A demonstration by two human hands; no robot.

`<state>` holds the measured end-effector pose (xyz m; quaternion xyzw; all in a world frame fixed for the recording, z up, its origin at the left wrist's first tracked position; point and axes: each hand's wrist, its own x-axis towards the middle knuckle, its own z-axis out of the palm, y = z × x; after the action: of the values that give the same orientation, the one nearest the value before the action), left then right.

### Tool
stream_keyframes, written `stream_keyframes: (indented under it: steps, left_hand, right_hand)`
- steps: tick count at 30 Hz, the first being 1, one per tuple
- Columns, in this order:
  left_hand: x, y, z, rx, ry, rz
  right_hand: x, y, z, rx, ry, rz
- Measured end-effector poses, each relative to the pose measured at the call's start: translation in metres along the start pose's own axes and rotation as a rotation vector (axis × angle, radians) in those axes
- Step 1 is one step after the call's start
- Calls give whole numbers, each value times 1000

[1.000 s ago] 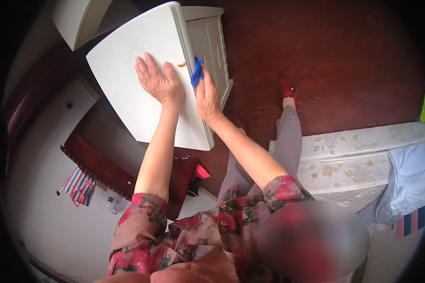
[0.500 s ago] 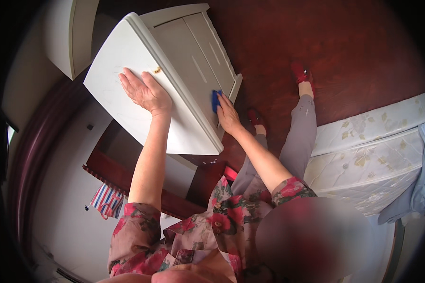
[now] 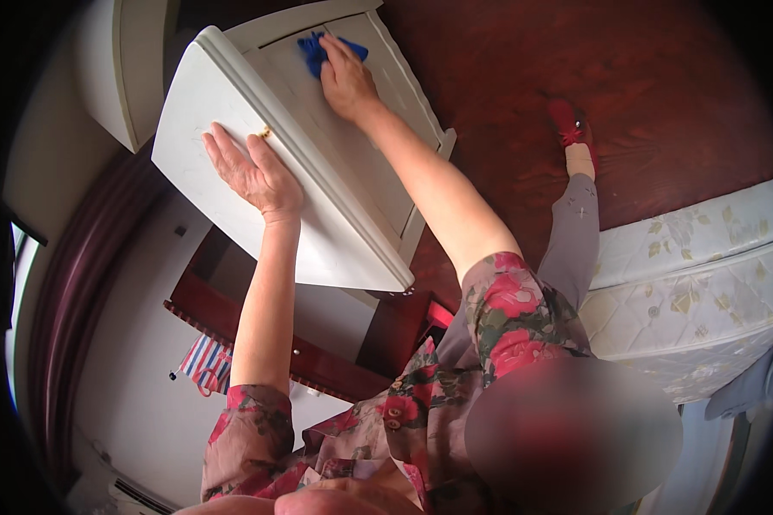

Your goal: Wiping down a white side table and a desk with a blue cloth.

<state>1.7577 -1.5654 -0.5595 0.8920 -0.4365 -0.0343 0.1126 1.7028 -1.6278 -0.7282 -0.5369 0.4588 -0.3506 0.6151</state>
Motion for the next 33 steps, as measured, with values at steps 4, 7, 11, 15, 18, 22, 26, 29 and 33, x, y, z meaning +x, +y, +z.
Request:
stream_keyframes:
  steps: [4,7,11,15,18,22,26,29,33]
  left_hand:
    - [-2,3,5,10,-11,5]
    - [-4,1,2,39,-9,33]
    - [0,-1,-1,32,-4,44]
    - [-2,2,5,35,-14,37]
    - [0,3,-2,64,-25,27]
    - [-1,-4,-4,86,-20,32]
    - [-2,11,7,35,-27,11]
    - [0,5,-1,35,-18,29]
    - [2,-3,-5,35,9,56]
  right_hand:
    - [44,59,1,-103,-19,81]
    - [45,87,-3,-164,-82,238]
    - [22,113,-18,-208,-212,386]
    - [-89,138,-39,-169,-143,507]
    - [-175,127,-51,-190,-127,642]
    - [-210,129,-58,-319,-145,653]
    - [-186,180,-63,-470,-9,1002]
    - [-135,186,-46,-406,-96,1063]
    - [-57,189,-28,-310,-161,879]
